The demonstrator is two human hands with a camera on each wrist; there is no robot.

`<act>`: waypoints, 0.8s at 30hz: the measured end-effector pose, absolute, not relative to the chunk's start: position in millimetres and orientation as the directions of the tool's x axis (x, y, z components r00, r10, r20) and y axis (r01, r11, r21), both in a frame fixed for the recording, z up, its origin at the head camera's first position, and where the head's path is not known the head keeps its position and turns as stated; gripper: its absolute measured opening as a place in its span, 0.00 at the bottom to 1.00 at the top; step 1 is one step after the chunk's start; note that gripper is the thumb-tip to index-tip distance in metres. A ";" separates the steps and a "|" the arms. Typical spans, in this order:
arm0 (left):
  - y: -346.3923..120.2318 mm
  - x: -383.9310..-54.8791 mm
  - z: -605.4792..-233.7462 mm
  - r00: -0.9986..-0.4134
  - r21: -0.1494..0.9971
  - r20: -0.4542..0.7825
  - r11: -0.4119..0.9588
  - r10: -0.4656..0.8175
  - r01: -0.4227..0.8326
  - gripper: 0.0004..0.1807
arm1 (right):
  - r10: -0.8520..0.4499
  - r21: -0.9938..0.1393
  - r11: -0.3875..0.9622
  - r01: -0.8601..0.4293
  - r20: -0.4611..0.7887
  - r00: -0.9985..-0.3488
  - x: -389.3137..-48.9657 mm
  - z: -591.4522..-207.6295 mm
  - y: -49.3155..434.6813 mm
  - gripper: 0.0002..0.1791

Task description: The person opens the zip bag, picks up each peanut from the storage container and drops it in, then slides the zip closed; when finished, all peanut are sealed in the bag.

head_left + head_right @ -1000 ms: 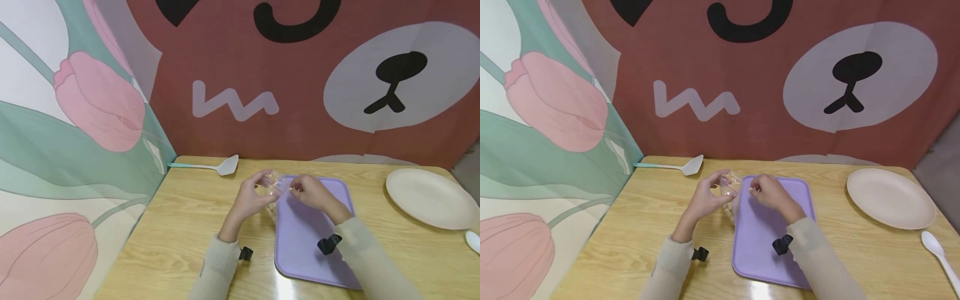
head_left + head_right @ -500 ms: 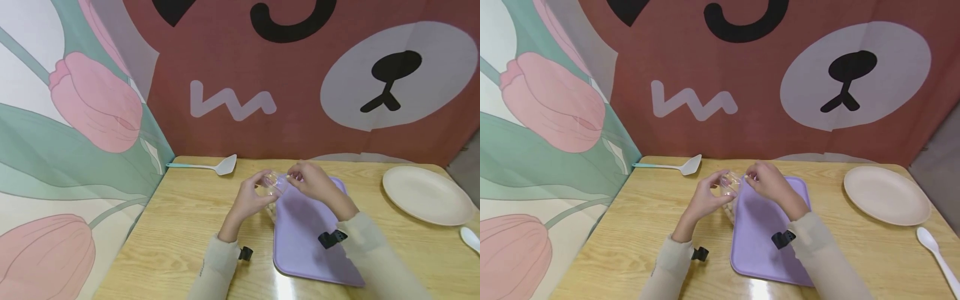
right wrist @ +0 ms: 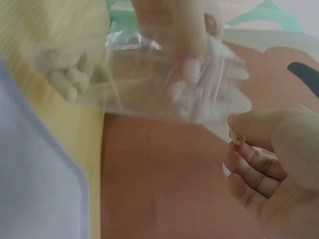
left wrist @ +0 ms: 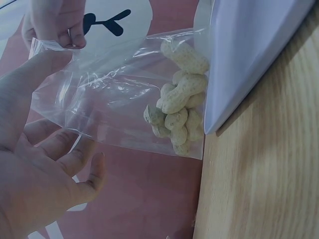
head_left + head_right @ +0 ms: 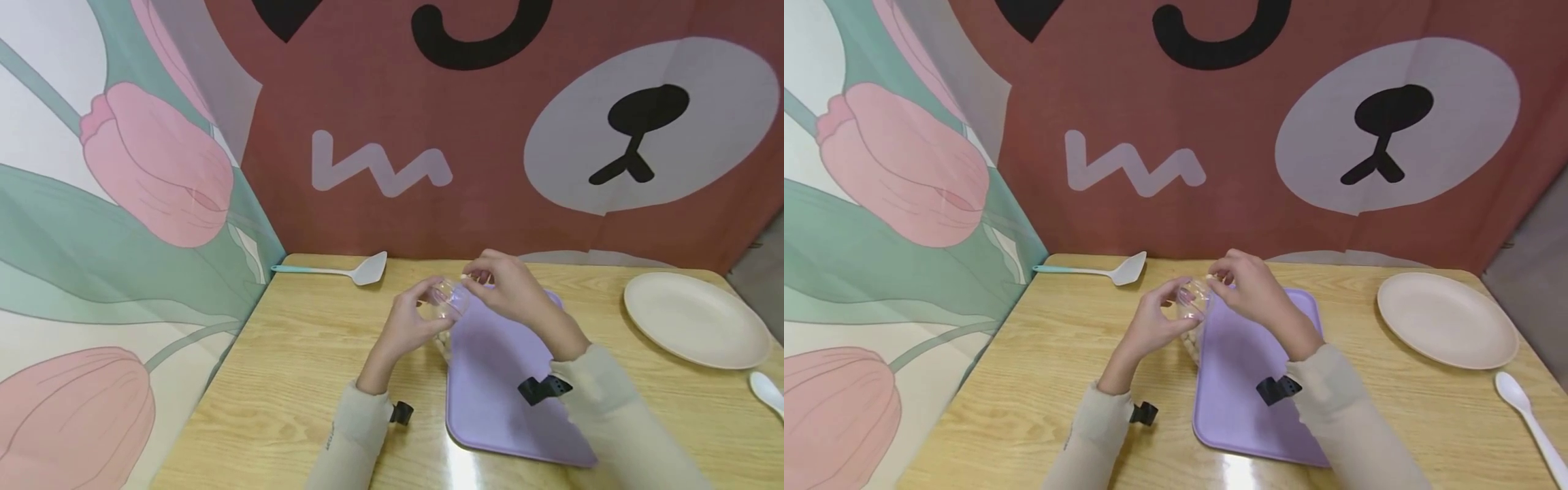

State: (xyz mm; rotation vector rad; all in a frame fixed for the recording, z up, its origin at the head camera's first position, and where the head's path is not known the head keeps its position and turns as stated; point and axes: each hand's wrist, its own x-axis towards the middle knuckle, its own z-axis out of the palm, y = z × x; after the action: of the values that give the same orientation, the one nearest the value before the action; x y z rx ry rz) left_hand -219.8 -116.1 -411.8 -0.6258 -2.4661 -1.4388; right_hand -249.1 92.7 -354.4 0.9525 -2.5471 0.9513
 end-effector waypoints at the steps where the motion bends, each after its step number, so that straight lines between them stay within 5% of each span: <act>1: -116.2 -219.8 -411.2 -0.886 0.774 0.391 0.432 0.250 0.464 0.34 | -0.494 -0.490 0.567 -0.662 0.441 -0.749 -247.6 -352.2 91.0 0.06; 24: -118.5 -220.9 -412.6 -0.881 0.790 0.401 0.393 0.250 0.471 0.34 | -0.588 -0.466 0.498 -0.732 0.439 -0.679 -237.6 -349.9 71.8 0.11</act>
State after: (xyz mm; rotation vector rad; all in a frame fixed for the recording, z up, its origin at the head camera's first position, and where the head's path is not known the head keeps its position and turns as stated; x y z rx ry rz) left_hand -220.9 -118.5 -412.6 -0.6399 -2.4328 -1.4882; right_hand -237.6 71.8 -349.9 1.1287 -2.5193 0.9443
